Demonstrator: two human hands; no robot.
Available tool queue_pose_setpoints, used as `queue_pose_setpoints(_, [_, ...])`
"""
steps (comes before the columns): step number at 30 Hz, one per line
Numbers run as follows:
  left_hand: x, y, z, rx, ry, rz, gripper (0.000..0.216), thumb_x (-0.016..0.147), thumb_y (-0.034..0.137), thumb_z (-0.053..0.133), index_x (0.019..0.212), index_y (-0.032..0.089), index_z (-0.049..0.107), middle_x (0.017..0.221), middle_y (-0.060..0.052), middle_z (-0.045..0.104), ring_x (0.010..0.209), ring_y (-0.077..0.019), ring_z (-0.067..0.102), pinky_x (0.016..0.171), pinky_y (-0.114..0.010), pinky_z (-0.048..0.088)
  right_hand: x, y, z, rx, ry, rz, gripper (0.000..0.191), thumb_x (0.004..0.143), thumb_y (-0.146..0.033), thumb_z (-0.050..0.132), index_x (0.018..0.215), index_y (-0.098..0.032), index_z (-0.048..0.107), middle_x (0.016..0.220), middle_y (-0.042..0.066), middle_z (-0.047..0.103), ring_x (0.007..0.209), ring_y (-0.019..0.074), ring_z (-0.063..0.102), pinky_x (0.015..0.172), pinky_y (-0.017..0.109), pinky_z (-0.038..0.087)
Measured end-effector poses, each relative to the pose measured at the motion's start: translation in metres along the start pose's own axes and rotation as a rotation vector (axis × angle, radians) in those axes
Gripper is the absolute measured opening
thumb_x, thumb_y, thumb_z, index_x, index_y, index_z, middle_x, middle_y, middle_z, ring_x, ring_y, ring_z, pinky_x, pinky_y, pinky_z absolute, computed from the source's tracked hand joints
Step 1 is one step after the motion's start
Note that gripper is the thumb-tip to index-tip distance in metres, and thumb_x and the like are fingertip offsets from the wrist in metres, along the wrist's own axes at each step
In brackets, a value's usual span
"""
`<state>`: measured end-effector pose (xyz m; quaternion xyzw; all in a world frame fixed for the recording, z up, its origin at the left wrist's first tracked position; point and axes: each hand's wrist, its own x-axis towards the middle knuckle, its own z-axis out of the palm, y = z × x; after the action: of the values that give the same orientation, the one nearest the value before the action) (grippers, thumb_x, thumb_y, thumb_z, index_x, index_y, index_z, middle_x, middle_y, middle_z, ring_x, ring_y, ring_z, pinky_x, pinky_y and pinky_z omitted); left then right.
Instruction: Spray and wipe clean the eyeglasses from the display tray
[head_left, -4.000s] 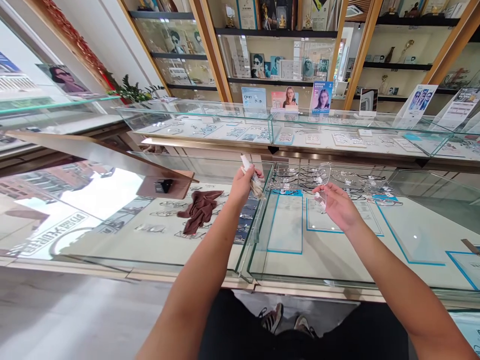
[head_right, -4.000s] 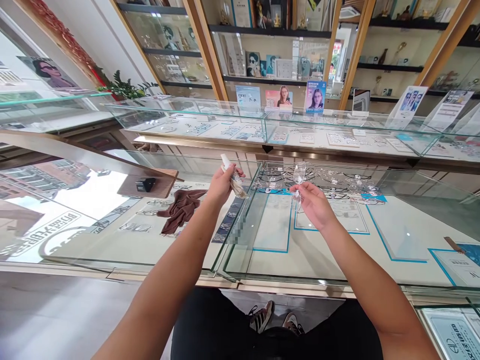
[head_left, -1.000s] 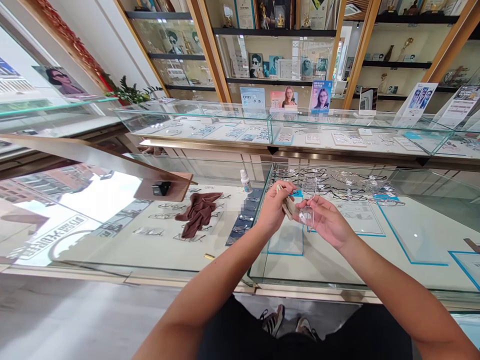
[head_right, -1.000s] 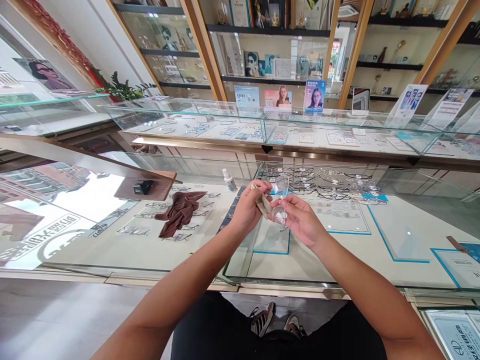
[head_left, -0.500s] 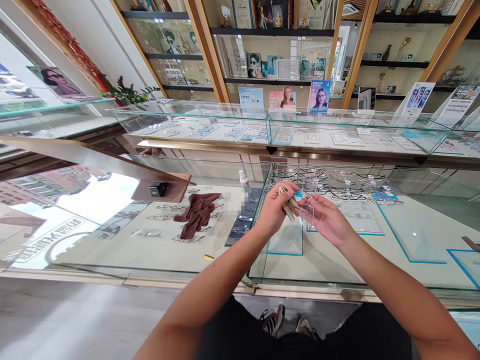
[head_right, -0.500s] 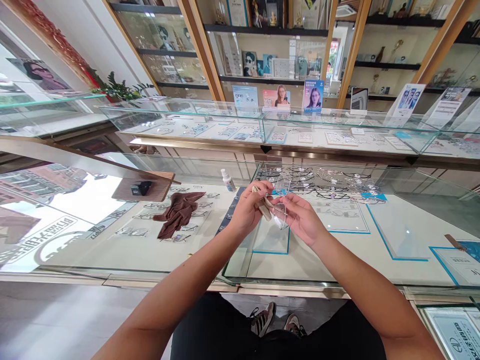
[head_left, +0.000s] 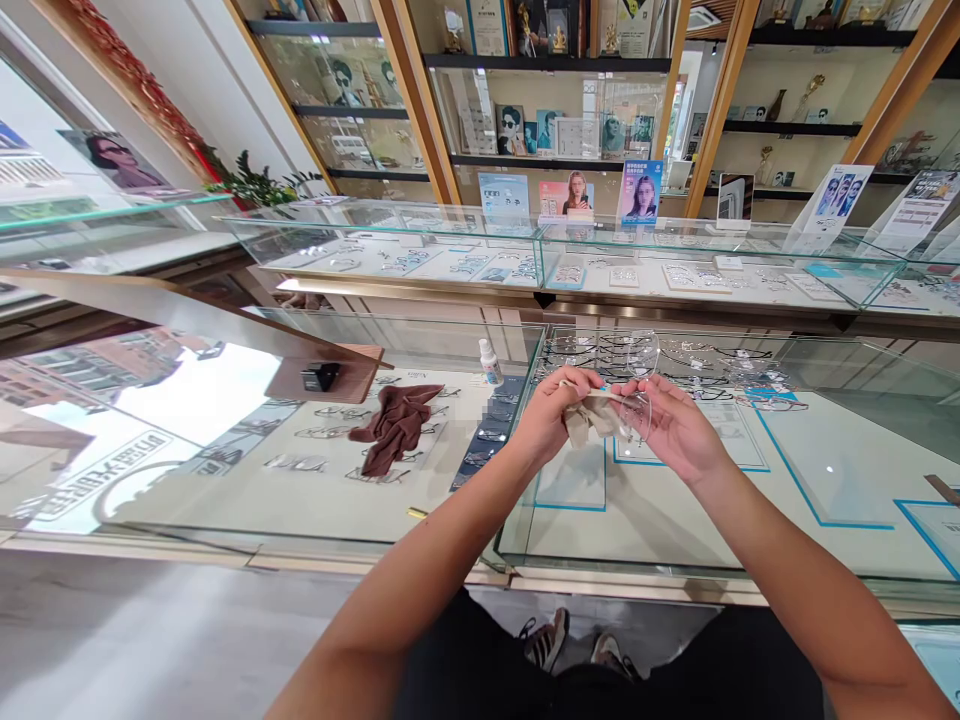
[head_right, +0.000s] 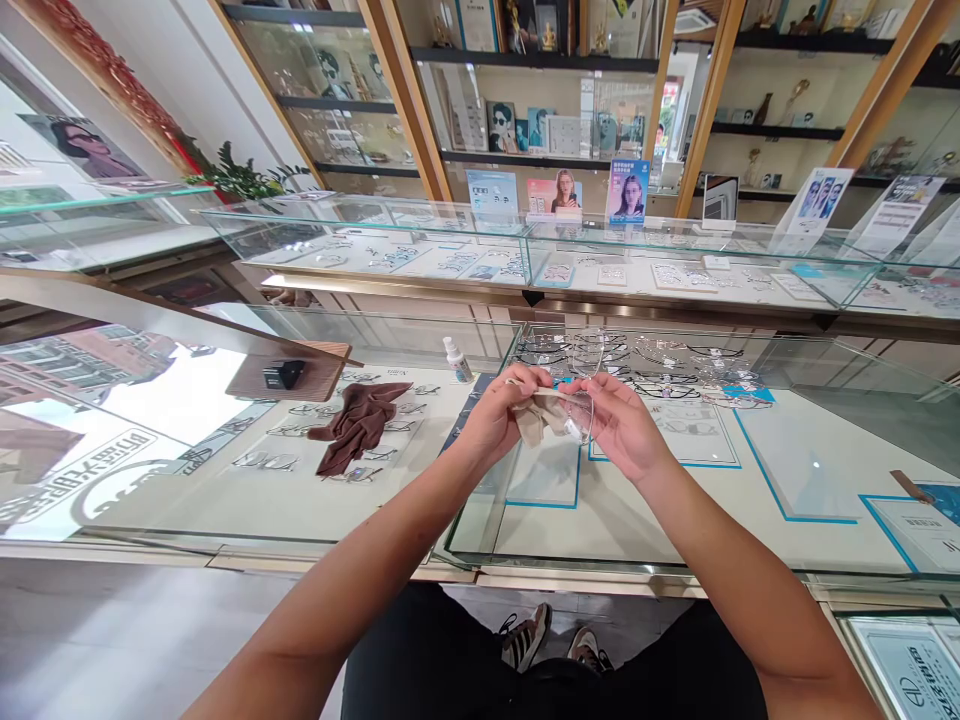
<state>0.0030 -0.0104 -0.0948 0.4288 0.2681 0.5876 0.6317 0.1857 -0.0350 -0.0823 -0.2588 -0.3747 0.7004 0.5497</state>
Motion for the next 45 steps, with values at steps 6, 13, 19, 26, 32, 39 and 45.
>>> queue_pose_setpoints(6, [0.001,-0.003,-0.004,0.047,-0.048,0.023,0.018,0.063,0.026,0.078,0.065,0.017,0.062,0.084,-0.002,0.068,0.072,-0.0134,0.060,0.063,-0.025,0.045,-0.003,-0.006,0.001,-0.027,-0.007,-0.017,0.025,0.070,-0.039,0.095,0.080,-0.026,0.076,0.092,-0.001,0.080,0.108,0.0177,0.075,0.107,0.032,0.059])
queue_pose_setpoints(13, [0.003,-0.005,-0.008,0.106,-0.121,0.090,0.015,0.068,0.025,0.075,0.065,0.017,0.063,0.078,-0.002,0.067,0.074,-0.0153,0.062,0.068,-0.028,0.046,-0.005,-0.007,0.004,-0.044,-0.029,-0.033,0.026,0.070,-0.041,0.095,0.078,-0.026,0.075,0.091,0.000,0.079,0.106,0.0181,0.075,0.108,0.034,0.058])
queue_pose_setpoints(19, [0.001,-0.001,-0.009,0.189,-0.132,0.078,0.015,0.073,0.027,0.070,0.070,0.018,0.058,0.081,-0.002,0.069,0.074,-0.0155,0.061,0.069,-0.029,0.044,-0.007,-0.010,0.007,-0.053,-0.036,-0.041,0.027,0.070,-0.042,0.095,0.077,-0.026,0.075,0.089,-0.001,0.078,0.107,0.0180,0.074,0.107,0.033,0.059])
queue_pose_setpoints(26, [-0.005,0.009,-0.010,0.437,-0.220,0.142,0.033,0.087,0.046,0.073,0.084,0.019,0.055,0.090,-0.004,0.070,0.080,-0.0156,0.062,0.073,-0.029,0.047,-0.008,-0.011,0.006,-0.051,-0.037,-0.057,0.028,0.070,-0.042,0.095,0.077,-0.025,0.074,0.087,-0.001,0.077,0.109,0.0181,0.074,0.109,0.034,0.057])
queue_pose_setpoints(32, [-0.011,0.012,-0.007,0.766,-0.277,0.309,0.015,0.089,0.033,0.074,0.096,0.020,0.073,0.090,-0.005,0.074,0.080,-0.0157,0.065,0.074,-0.027,0.048,-0.007,-0.012,0.008,-0.081,-0.022,-0.080,0.028,0.070,-0.043,0.095,0.077,-0.026,0.074,0.088,0.000,0.078,0.114,0.0234,0.074,0.114,0.041,0.054])
queue_pose_setpoints(39, [-0.012,0.017,-0.006,0.765,-0.323,0.386,0.035,0.099,0.043,0.060,0.076,0.019,0.070,0.082,-0.006,0.073,0.079,-0.0180,0.065,0.077,-0.030,0.047,-0.011,-0.013,0.010,-0.132,-0.012,-0.084,0.032,0.068,-0.047,0.095,0.076,-0.026,0.072,0.090,0.002,0.079,0.112,0.0281,0.074,0.105,0.047,0.056])
queue_pose_setpoints(45, [-0.012,0.019,-0.008,0.673,-0.350,0.300,0.043,0.094,0.049,0.064,0.065,0.018,0.058,0.086,-0.008,0.072,0.079,-0.0186,0.062,0.075,-0.031,0.045,-0.010,-0.016,0.008,-0.133,0.023,-0.101,0.029,0.069,-0.046,0.094,0.077,-0.027,0.073,0.090,0.000,0.079,0.107,0.0238,0.073,0.105,0.042,0.054])
